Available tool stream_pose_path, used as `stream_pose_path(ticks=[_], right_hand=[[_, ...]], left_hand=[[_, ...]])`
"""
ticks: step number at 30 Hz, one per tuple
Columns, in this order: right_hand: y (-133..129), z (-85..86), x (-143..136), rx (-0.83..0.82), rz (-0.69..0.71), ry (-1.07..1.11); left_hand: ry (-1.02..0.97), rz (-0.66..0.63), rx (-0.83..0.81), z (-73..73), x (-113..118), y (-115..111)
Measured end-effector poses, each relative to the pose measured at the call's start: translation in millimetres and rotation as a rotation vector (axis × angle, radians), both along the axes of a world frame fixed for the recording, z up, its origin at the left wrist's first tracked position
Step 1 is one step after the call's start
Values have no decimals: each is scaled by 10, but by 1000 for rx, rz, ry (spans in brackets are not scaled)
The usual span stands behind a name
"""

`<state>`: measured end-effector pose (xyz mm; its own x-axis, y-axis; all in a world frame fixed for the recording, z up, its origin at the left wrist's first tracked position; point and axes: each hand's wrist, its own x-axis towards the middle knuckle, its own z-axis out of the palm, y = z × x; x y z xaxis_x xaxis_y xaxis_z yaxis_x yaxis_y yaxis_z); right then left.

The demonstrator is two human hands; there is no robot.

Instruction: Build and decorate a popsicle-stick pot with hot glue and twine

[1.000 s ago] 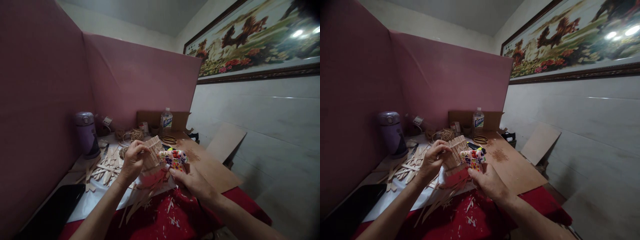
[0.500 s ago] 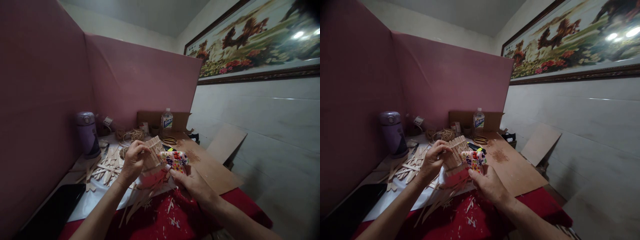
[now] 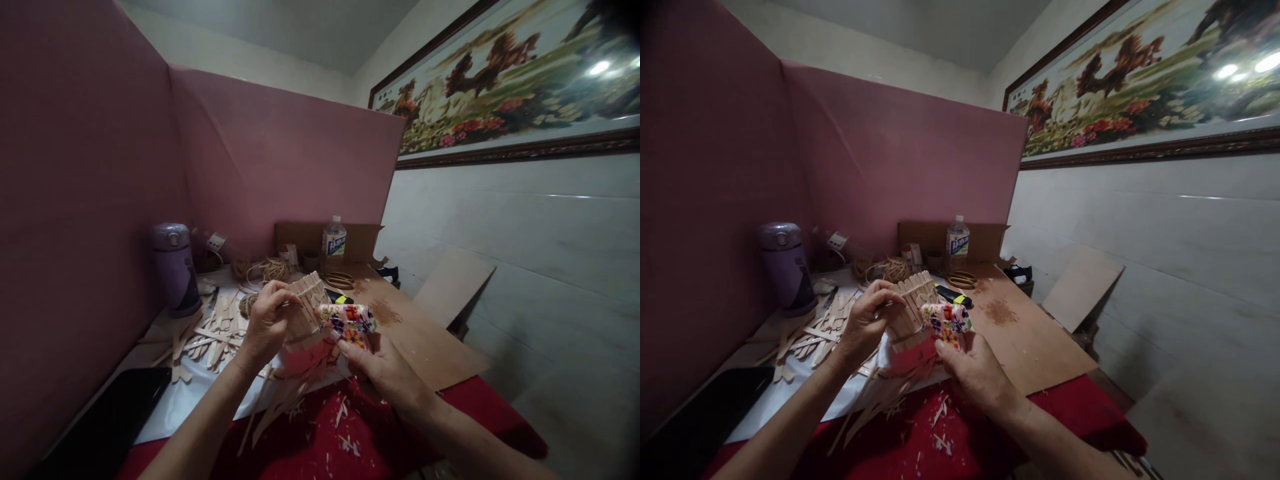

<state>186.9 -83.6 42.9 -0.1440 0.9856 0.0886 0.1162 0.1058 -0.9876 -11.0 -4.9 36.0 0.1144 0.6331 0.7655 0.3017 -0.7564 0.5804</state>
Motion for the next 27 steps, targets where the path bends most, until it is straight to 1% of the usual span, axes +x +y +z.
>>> stream_pose_path(ticks=[4,8,15,22,27], right_hand=[[8,7,11,16,29,-9],[2,1,30,30,-3,-8],[-20,-42,8,24,-17,14],[-12,-69,2,56,-19,-1],[-5,-83,11,71,-53,-26]], left_hand=[[1,4,-4,5,6,-7],[-8,-7,-4,4,5,-6],[-2,-3,-1,9,2,0],[-3,-10,6,-2,-1,1],[0,-8,4,-1,2,3]])
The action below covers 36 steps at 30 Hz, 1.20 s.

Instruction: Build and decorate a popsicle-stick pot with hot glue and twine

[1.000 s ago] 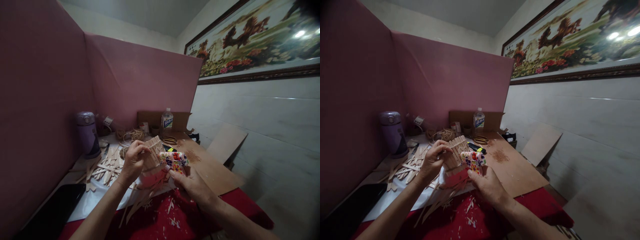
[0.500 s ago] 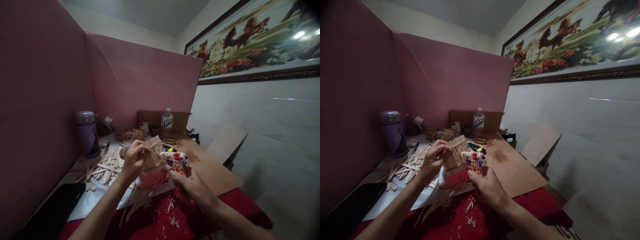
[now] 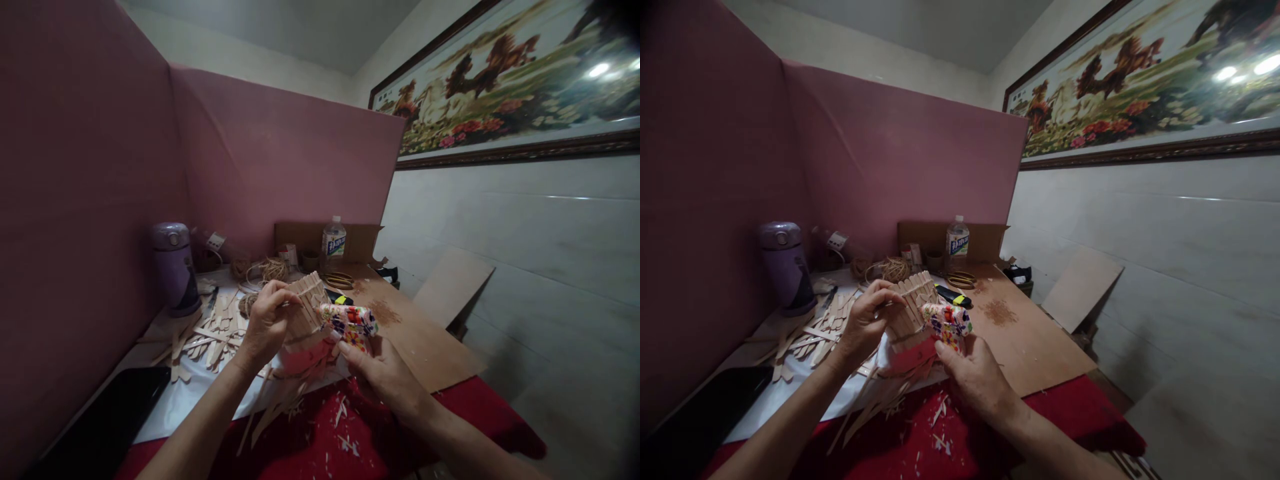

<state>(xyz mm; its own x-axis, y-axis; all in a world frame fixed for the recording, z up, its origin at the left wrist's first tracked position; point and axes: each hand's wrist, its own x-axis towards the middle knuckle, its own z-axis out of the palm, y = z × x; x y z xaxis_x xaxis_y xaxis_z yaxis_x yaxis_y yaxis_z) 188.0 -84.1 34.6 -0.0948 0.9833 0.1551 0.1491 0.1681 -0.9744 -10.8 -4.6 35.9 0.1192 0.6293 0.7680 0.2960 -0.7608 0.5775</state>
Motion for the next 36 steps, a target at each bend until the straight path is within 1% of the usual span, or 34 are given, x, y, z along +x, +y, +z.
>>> stream_pose_path(ticks=[6,9,13,16,22,25,28,30,31,33,34,36], right_hand=[[26,-65,18,55,-8,2],[24,-86,30,32,-13,-9],[13,-78,25,2,17,-1],[1,-31,9,-9,21,12],[-34,121,-11,-26,4,12],[-61,176,-12,-12,54,15],[-85,219,13,22,117,-28],[-80,258,66,52,124,-46],[-64,282,110,70,105,-50],[5,329,239,125,-1,-88],[60,344,324,163,-83,-139],[205,334,526,240,-265,-347]], left_hand=[[-2,1,5,4,3,-2],[-2,-2,6,2,3,-2],[4,6,11,3,3,1],[1,15,14,6,5,-2],[-6,13,15,10,7,-10],[-7,9,9,11,8,-10],[-3,4,11,9,5,-8],[-3,3,5,6,1,-7],[-3,2,-2,5,-1,-6],[-8,0,-17,3,-5,-5],[-10,-1,-22,3,-7,-4],[-17,-2,-28,4,-8,-2]])
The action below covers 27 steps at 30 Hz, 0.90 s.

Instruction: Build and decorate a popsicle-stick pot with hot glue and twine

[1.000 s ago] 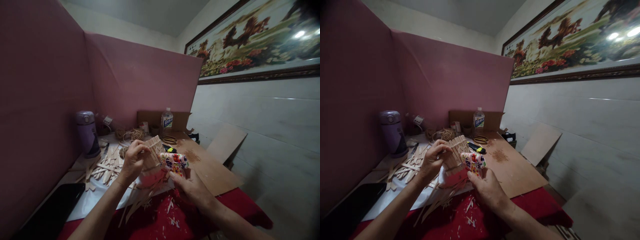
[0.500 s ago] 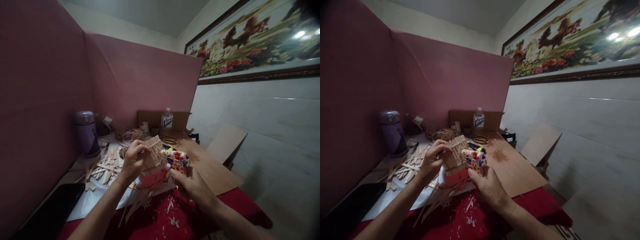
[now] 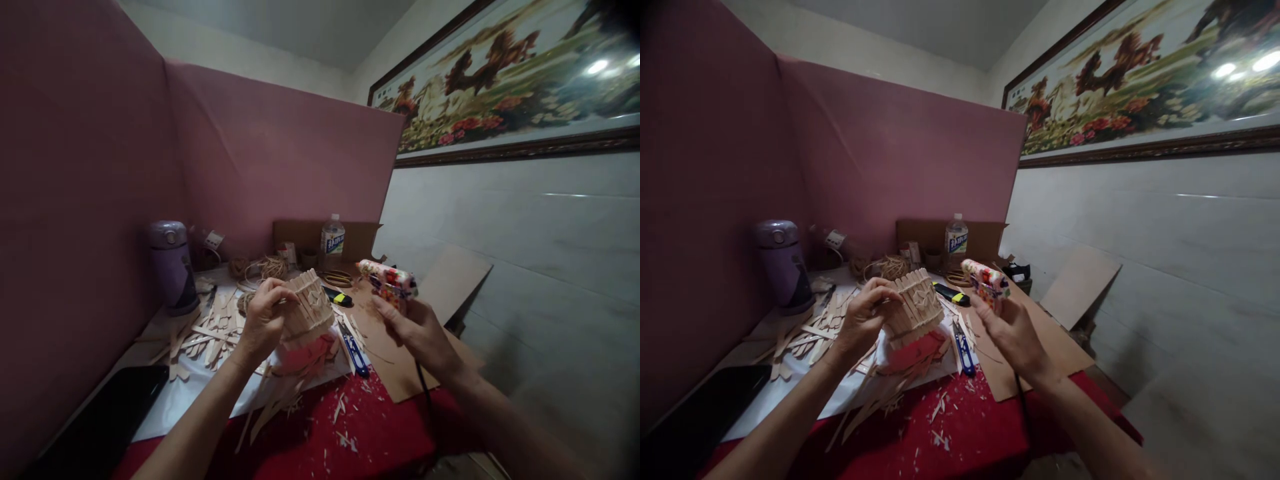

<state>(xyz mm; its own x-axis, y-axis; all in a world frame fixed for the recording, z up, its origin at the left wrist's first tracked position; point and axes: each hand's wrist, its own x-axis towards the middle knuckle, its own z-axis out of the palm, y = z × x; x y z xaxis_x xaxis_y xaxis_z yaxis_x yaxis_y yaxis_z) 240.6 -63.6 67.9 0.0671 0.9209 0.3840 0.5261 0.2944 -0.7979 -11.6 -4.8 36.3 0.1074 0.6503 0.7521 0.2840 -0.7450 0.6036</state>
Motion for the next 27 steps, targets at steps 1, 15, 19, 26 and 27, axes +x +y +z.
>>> stream_pose_path(ticks=[1,15,19,26,27], right_hand=[[83,-32,108,17,-75,-121],[544,-672,506,-19,-366,-1039],[353,-522,175,103,-104,-934],[473,-463,97,-151,-236,-814],[525,-478,112,-173,-233,-805]], left_hand=[[-1,-1,-1,1,0,0],[-8,25,30,7,-9,18],[-12,30,32,16,-19,19],[-1,30,36,-3,-32,43],[-4,28,36,-7,-32,45]])
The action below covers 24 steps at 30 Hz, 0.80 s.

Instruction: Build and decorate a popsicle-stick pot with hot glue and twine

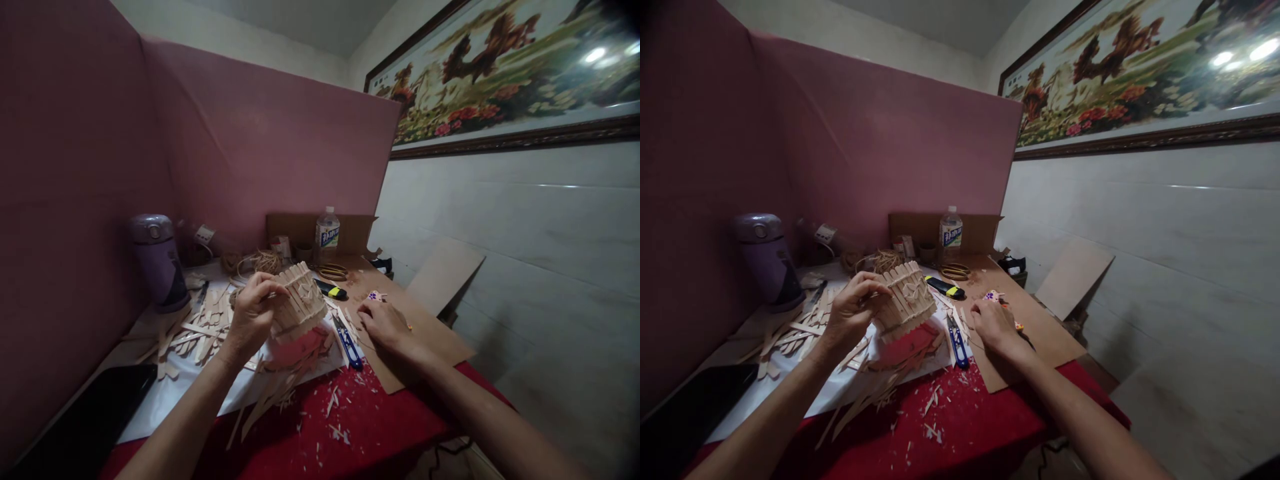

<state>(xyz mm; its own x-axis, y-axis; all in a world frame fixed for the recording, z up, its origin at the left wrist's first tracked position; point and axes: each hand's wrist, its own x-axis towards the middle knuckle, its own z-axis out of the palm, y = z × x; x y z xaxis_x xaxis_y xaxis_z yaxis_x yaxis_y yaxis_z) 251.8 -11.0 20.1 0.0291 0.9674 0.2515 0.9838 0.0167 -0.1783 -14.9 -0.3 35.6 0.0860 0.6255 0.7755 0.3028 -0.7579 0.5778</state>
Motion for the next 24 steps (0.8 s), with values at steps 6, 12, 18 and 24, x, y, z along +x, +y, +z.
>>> stream_pose_path(ticks=[6,12,18,24], right_hand=[[231,-80,-69,-36,14,48],[357,-86,-147,-96,8,194],[426,-166,-95,-32,70,523],[364,-89,-227,139,217,827]], left_hand=[[-4,-1,-16,-12,-2,14],[-6,1,-14,-17,-3,5],[10,2,-9,1,4,-27],[6,0,-8,24,22,-30]])
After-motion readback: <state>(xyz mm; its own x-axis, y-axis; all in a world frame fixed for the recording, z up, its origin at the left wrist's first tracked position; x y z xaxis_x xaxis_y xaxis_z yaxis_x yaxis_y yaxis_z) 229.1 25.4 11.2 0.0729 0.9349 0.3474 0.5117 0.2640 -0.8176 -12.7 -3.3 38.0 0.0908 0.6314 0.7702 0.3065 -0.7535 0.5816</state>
